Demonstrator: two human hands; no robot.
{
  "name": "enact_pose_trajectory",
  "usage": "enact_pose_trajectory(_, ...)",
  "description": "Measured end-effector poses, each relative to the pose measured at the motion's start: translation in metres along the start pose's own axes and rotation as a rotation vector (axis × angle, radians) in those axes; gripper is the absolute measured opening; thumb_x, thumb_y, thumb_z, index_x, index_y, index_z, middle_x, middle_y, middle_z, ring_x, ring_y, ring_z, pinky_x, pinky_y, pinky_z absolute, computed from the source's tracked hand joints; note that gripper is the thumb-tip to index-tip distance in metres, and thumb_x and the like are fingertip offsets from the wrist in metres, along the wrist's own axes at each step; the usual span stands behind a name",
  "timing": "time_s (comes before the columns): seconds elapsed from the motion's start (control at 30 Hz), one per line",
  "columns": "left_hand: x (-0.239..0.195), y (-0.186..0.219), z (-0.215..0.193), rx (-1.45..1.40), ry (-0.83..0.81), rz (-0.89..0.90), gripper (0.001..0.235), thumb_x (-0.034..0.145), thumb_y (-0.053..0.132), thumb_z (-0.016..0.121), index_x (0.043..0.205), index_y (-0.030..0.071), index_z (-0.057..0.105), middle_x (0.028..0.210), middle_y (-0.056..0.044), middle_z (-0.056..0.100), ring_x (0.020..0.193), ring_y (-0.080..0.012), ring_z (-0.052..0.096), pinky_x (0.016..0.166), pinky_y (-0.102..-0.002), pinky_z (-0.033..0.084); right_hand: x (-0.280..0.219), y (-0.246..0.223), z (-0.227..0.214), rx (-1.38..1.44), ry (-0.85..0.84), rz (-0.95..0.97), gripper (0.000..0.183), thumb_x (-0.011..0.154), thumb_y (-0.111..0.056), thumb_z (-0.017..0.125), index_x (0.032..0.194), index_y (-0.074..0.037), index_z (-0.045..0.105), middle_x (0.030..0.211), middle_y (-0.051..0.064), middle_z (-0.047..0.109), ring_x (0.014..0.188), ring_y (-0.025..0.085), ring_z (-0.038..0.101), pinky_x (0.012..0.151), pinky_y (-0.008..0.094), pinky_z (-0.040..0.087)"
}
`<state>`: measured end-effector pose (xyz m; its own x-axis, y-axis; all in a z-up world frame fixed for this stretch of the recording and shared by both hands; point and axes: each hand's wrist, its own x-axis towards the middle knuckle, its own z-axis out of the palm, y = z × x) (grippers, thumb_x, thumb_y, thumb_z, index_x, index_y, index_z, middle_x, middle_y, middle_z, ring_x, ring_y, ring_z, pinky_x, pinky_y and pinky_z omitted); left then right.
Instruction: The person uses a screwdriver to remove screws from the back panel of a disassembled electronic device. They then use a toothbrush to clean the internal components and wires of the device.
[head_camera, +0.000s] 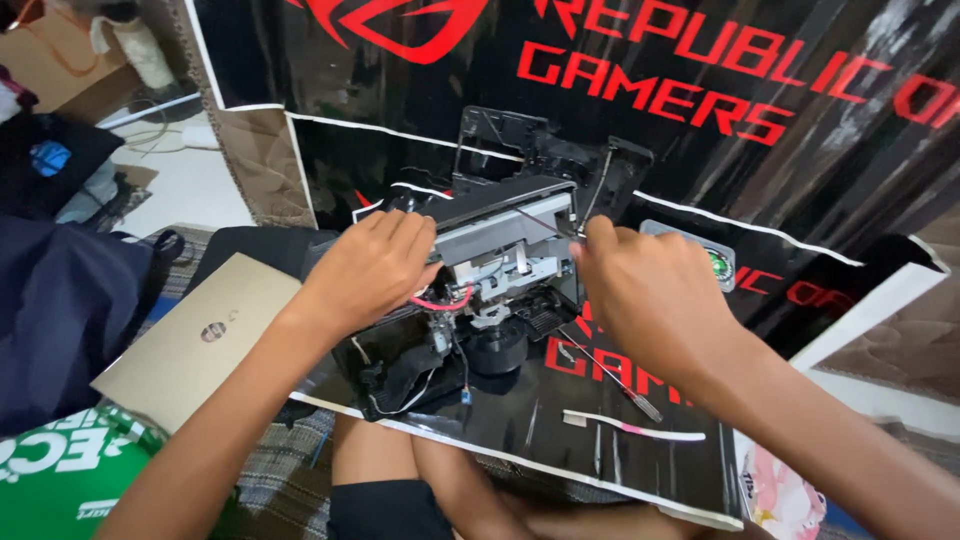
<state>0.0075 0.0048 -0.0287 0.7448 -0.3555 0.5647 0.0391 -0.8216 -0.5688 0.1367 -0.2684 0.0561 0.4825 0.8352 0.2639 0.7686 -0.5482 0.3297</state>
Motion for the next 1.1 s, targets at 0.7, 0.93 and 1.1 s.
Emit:
enact_pose_trajectory(0.7, 0.014, 0.028, -0.081, -0.04, 0.027, -0.035, 0.037, 0.099, 0.043, 0.067, 0.118, 0.012, 0.072, 0.117, -0.003, 0.072, 0.111, -0.0226, 0.07, 0.092, -0.039, 0.053, -0.069, 0.13, 0.304, 0.616, 0.227, 0.838, 0.032, 0.087, -0.041, 0.075, 0.099, -0.013, 0.081, 0.078, 0.008, 0.076, 0.079, 0.031, 0.073, 0.069, 0.042, 0.05)
enact_pose_trajectory(0.93, -0.014, 0.016, -0.081, -0.29, -0.192, -0.19, 0.064, 0.09, 0.045, 0.065, 0.149, 0.024, 0.057, 0.153, 0.006, 0.059, 0.141, -0.0231, 0.057, 0.1, -0.038, 0.052, -0.052, 0.141, 0.329, 0.507, 0.123, 0.856, 0.026, 0.09, -0.045, 0.069, 0.099, -0.025, 0.084, 0.081, 0.012, 0.076, 0.081, 0.04, 0.07, 0.065, 0.049, 0.051)
enact_pose_trajectory(1.1, -0.018, 0.008, -0.076, -0.768, -0.101, -0.469, 0.06, 0.082, 0.031, 0.079, 0.137, 0.009, 0.066, 0.147, -0.012, 0.061, 0.129, -0.0319, 0.061, 0.108, -0.048, 0.047, -0.056, 0.141, 0.343, 0.543, 0.256, 0.762, 0.023, 0.093, -0.032, 0.063, 0.1, -0.02, 0.082, 0.088, 0.011, 0.077, 0.087, 0.038, 0.072, 0.073, 0.046, 0.052)
